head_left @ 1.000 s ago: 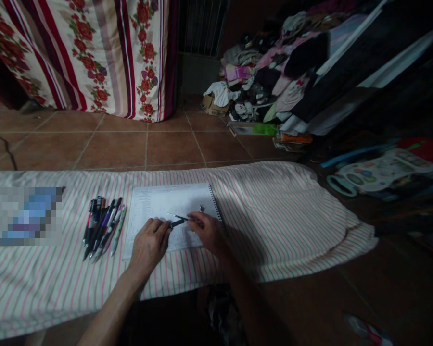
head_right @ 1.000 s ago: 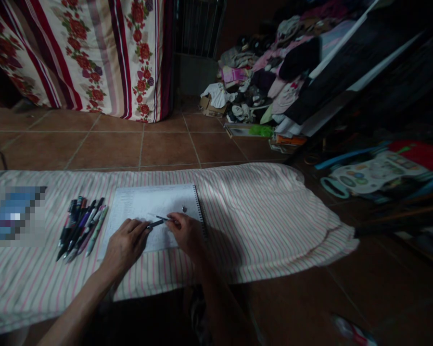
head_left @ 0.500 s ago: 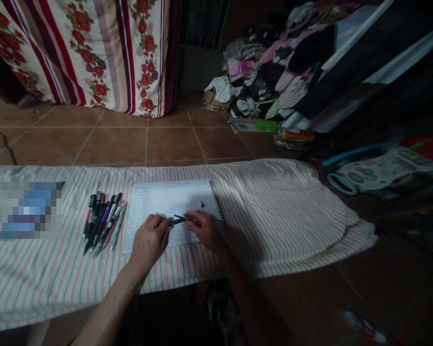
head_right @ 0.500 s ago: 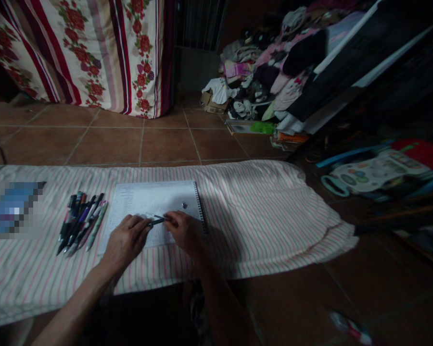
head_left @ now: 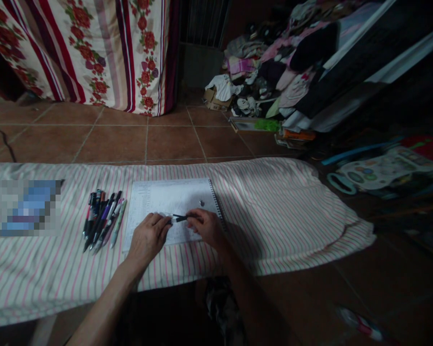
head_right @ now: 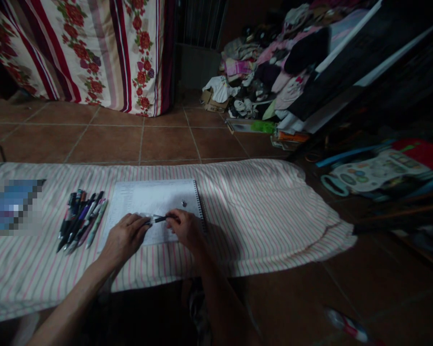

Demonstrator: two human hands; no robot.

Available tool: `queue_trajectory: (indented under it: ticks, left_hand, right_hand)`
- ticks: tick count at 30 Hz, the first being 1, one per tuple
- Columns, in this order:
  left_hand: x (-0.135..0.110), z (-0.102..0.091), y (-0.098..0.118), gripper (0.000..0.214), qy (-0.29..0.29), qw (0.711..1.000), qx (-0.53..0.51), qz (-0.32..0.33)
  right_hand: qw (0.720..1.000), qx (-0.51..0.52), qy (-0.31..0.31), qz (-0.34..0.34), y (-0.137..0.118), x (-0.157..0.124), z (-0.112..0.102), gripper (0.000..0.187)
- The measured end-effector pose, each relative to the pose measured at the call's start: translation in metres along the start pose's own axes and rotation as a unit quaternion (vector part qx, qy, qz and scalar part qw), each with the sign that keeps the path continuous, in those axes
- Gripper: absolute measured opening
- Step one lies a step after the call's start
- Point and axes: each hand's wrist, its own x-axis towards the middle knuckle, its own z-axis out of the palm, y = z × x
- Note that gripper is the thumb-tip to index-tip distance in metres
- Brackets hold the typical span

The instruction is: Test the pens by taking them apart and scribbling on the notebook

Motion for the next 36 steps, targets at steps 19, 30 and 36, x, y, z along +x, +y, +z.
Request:
queue_trajectory:
  ticks: [19, 30, 36]
  left_hand:
    - [0.000, -0.004, -0.001, 0.026, 0.001, 1.000, -0.016, 0.011]
    - [0.000, -0.002, 0.000, 0.025, 0.003, 1.000, 0.009, 0.006]
    - [-0.001, 0.000, 0.001, 0.025, -0.001, 1.000, 0.012, -0.009]
  right_hand:
    - [0.994, 0.101, -0.014, 0.023, -0.001, 0.004, -0.012, 0.016]
    - [0.986, -0.009, 0.163, -0.019, 0.025, 0.018, -0.020, 0.023]
    - [0.961, -0.109, 0.249, -0.044, 0.023, 0.023, -0.027, 0.019]
